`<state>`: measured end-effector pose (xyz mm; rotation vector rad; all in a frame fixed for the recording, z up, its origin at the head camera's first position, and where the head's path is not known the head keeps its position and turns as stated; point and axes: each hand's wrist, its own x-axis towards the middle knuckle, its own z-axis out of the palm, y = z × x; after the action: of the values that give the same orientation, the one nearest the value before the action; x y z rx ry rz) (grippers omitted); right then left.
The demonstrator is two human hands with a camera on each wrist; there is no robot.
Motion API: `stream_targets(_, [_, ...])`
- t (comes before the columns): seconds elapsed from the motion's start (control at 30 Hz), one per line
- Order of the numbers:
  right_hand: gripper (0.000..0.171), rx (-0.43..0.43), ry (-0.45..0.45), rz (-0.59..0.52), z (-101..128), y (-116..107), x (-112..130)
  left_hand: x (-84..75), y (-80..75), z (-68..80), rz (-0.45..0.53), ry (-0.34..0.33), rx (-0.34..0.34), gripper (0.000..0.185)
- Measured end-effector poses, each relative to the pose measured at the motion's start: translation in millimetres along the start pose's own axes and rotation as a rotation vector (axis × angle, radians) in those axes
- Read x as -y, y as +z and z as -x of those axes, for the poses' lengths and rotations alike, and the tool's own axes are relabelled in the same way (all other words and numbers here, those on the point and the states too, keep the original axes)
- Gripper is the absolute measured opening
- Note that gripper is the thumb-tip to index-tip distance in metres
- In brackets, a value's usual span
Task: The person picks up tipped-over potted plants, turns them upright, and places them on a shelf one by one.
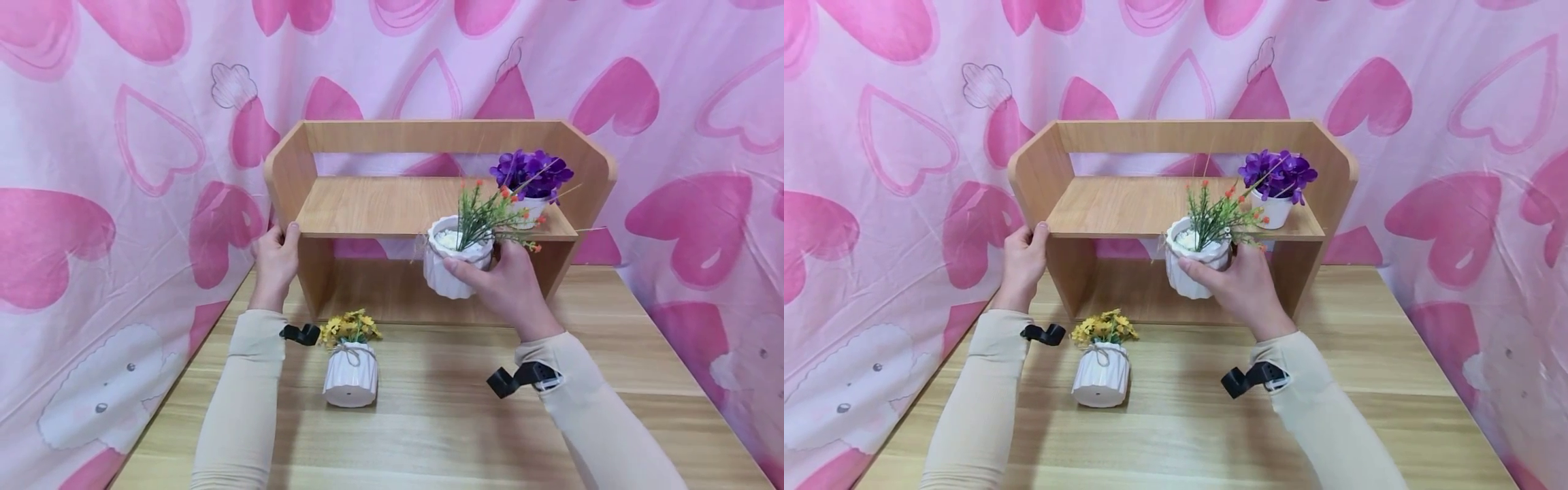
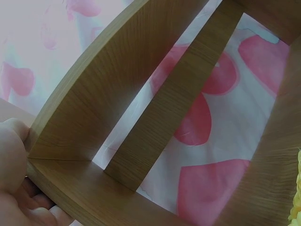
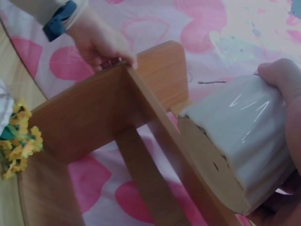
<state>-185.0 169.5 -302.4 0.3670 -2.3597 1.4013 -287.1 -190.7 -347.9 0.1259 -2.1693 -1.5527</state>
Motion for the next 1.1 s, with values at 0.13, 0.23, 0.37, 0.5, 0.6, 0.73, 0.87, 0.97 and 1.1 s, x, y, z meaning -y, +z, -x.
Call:
stream_targets(0.13, [0.057,-0.016,0.010,-0.050,-12.5,-2.0,4.4,-0.7,-0.2,1.0,0.000,0.011,-0.001,0.044])
stream_targets(0.23, [0.059,-0.019,0.034,-0.041,-20.5,-2.5,6.7,-1.8,-0.5,1.4,0.012,0.011,-0.001,0.044])
stream_targets(0.37, [0.066,-0.013,0.097,-0.015,-28.3,-2.2,8.2,-2.8,-1.7,2.3,0.024,-0.006,0.019,0.044])
stream_targets(0.5, [0.070,-0.017,0.138,-0.032,-35.1,-1.3,8.2,-2.0,-2.5,2.5,0.037,-0.006,0.047,0.045])
stream_targets(0.6, [0.070,-0.022,0.130,-0.035,-40.6,0.1,7.6,-0.6,-2.5,1.8,0.040,0.009,0.041,0.044])
stream_targets(0.73, [0.069,-0.021,0.115,-0.032,-47.2,2.9,5.6,0.7,-1.5,1.5,0.033,0.036,0.005,0.040])
stream_targets(0.87, [0.069,-0.021,0.127,-0.027,-53.4,4.8,3.3,0.4,-1.1,1.9,0.024,0.052,-0.009,0.038])
stream_targets(0.97, [0.069,-0.024,0.125,-0.022,-59.7,6.2,1.1,1.0,-0.9,1.7,0.015,0.048,-0.001,0.040])
stream_targets(1.1, [0.069,-0.021,0.127,-0.016,-70.4,10.4,-1.1,2.6,-1.2,1.2,0.021,0.025,0.011,0.041])
